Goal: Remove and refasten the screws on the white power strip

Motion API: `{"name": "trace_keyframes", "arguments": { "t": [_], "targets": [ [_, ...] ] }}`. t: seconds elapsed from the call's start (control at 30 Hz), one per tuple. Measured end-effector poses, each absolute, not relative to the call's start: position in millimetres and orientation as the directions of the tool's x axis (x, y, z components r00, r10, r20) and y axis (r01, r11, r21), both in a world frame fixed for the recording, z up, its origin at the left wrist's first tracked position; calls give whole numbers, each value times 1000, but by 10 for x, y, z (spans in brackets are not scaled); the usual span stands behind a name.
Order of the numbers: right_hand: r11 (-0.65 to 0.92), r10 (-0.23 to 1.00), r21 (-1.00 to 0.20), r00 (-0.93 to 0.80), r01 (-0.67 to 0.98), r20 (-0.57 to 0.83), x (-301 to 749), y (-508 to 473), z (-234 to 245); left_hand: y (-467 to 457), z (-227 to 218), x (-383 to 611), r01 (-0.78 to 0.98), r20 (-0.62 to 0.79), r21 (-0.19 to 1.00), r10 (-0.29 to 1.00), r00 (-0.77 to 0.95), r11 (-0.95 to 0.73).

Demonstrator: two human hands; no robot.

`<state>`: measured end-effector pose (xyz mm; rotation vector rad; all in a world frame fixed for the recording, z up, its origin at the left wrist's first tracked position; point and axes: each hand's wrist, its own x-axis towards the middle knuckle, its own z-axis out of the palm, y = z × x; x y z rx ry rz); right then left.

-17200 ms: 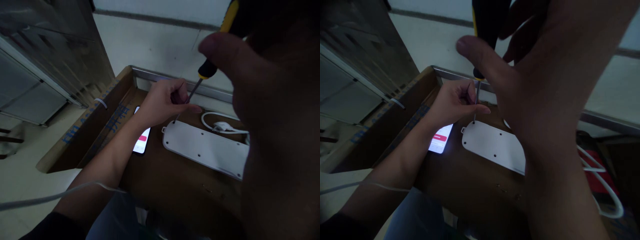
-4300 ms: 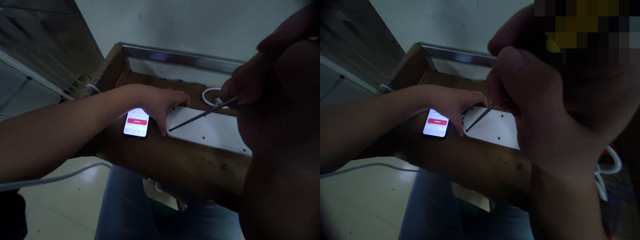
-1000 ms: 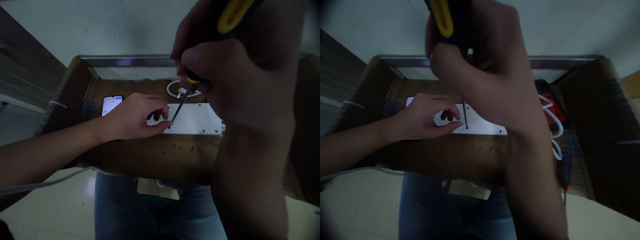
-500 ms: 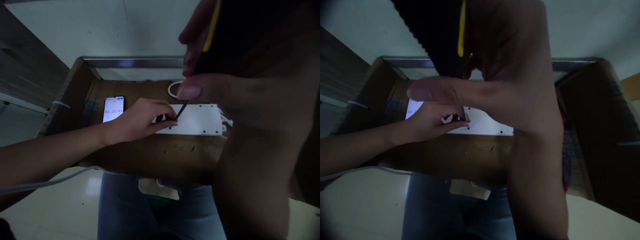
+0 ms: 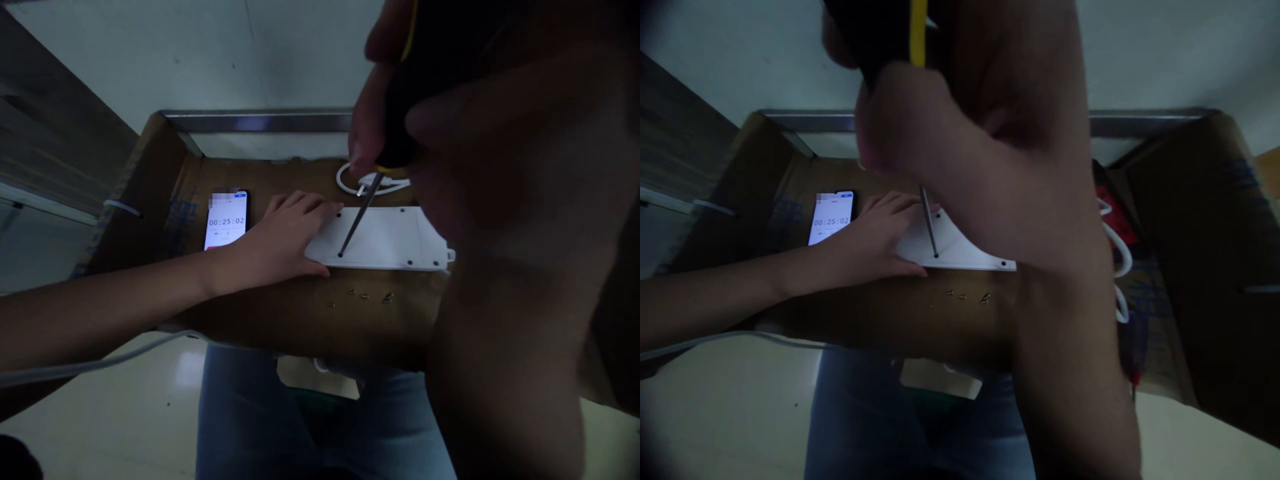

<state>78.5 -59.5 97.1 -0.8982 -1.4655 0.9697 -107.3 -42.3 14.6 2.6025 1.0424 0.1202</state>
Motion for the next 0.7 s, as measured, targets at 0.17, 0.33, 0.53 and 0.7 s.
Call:
{"name": "trace_keyframes", "arguments": {
  "t": [0.17, 0.33, 0.53, 0.7],
  "targets": [
    [684, 715, -729, -234, 39, 658, 697, -637, 893, -400, 127, -1070, 619, 18, 387, 676, 736, -684],
    [661, 749, -631, -312, 405, 585, 853, -539, 802, -407, 121, -1067, 610, 41, 387, 674, 738, -691],
    [618, 786, -629, -342, 472, 515, 990, -518, 873, -385, 114, -1075, 604, 29, 369, 658, 752, -707],
    [567, 821, -796, -221, 210, 527, 934, -503, 865, -380, 130, -1060, 637, -11, 368, 682, 732, -678]
  ]
}}
